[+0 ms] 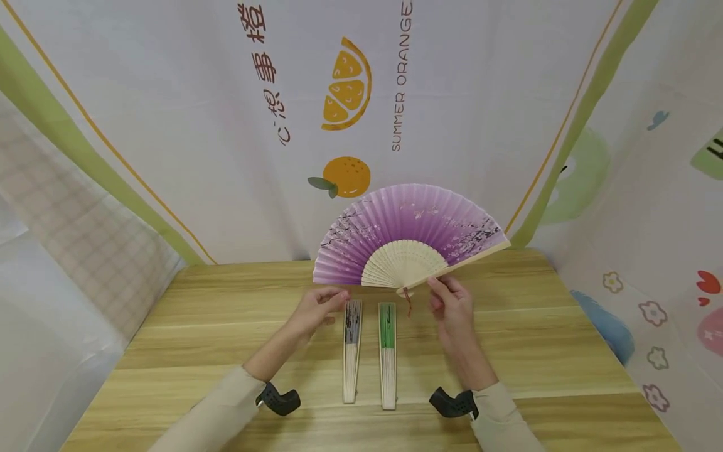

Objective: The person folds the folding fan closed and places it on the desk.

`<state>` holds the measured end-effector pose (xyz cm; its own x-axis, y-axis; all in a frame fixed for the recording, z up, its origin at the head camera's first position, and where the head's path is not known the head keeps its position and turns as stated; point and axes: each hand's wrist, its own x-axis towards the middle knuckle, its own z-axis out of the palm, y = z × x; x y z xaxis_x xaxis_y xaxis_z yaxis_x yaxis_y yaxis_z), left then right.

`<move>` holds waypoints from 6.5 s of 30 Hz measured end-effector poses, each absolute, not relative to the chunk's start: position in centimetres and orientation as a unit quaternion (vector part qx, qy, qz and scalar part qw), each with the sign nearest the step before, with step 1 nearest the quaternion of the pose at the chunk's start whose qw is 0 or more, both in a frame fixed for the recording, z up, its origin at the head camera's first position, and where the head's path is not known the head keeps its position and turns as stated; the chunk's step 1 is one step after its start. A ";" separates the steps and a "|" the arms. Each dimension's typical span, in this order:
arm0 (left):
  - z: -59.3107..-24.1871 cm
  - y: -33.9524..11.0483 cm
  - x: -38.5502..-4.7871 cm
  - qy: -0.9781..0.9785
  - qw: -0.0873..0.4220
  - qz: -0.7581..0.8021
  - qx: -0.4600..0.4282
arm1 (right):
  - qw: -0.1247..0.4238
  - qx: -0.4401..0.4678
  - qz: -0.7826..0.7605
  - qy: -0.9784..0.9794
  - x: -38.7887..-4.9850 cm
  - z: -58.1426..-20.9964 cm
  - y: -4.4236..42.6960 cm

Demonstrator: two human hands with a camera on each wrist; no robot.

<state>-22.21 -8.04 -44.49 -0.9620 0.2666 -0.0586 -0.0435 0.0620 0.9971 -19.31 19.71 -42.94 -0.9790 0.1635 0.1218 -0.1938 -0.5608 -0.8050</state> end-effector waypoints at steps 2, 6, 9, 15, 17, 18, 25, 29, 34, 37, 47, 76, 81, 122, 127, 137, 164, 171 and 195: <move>-44.6 -7.9 -22.2 0.667 0.131 0.732 0.049 | 0.094 0.008 0.887 -0.452 -19.3 -43.1 19.3; -44.8 -7.7 -22.2 0.599 0.125 0.791 0.028 | 0.081 -0.010 0.893 -0.442 -19.3 -43.4 18.6; -44.9 -7.7 -22.2 0.579 0.107 0.808 0.021 | 0.080 -0.013 0.890 -0.448 -19.3 -43.7 18.3; -44.5 -7.9 -22.1 0.583 0.073 0.809 0.008 | 0.084 -0.007 0.873 -0.480 -19.5 -44.4 18.1; -44.5 -8.0 -22.0 0.589 0.063 0.806 0.006 | 0.083 -0.008 0.866 -0.494 -19.7 -44.7 18.1; -44.6 -8.0 -21.9 0.592 0.059 0.804 0.004 | 0.082 -0.010 0.862 -0.500 -19.8 -44.8 18.0; -44.8 -8.2 -21.6 0.613 0.023 0.790 -0.015 | 0.068 -0.002 0.847 -0.527 -20.5 -45.5 17.9; -44.8 -8.3 -21.5 0.621 0.006 0.783 -0.025 | 0.057 -0.005 0.833 -0.550 -21.1 -45.7 17.9; -44.8 -8.6 -21.7 0.628 -0.008 0.777 -0.032 | 0.055 -0.012 0.809 -0.586 -21.8 -45.6 17.5; -44.8 -8.8 -22.0 0.640 -0.018 0.767 -0.031 | 0.063 -0.009 0.798 -0.600 -22.1 -45.7 17.1; -44.4 -9.0 -22.8 0.683 -0.037 0.729 -0.020 | 0.071 0.028 0.750 -0.657 -22.5 -45.7 16.6; -43.8 -7.5 -23.9 0.696 0.000 0.718 -0.001 | 0.025 0.048 0.692 -0.720 -22.5 -45.1 15.9; -43.8 -7.3 -24.0 0.696 0.002 0.718 0.005 | 0.039 0.074 0.686 -0.723 -22.5 -45.4 15.8; -43.4 -6.0 -24.5 0.670 0.027 0.741 -0.003 | 0.012 0.107 0.672 -0.733 -22.5 -45.6 15.0; -43.6 -5.9 -24.7 0.660 0.033 0.751 -0.006 | 0.015 0.113 0.676 -0.728 -22.5 -45.6 14.8; -43.1 -5.5 -24.5 0.661 0.034 0.749 -0.003 | 0.016 0.123 0.672 -0.730 -22.6 -45.7 14.4; -43.4 -6.3 -24.7 0.732 0.030 0.679 0.049 | -0.002 0.137 0.656 -0.742 -22.3 -45.7 14.9; -43.4 -6.3 -24.6 0.745 0.030 0.664 0.051 | -0.008 0.139 0.632 -0.763 -22.1 -45.7 15.4; -43.7 -5.8 -24.6 0.737 0.011 0.674 0.043 | -0.001 0.209 0.599 -0.773 -22.0 -45.3 15.4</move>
<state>-24.56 -5.76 -43.70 -0.9961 0.0783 0.0409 0.0477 0.0870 0.9951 -22.01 15.43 -45.27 -0.9123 -0.3243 0.2501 -0.3228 0.1938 -0.9264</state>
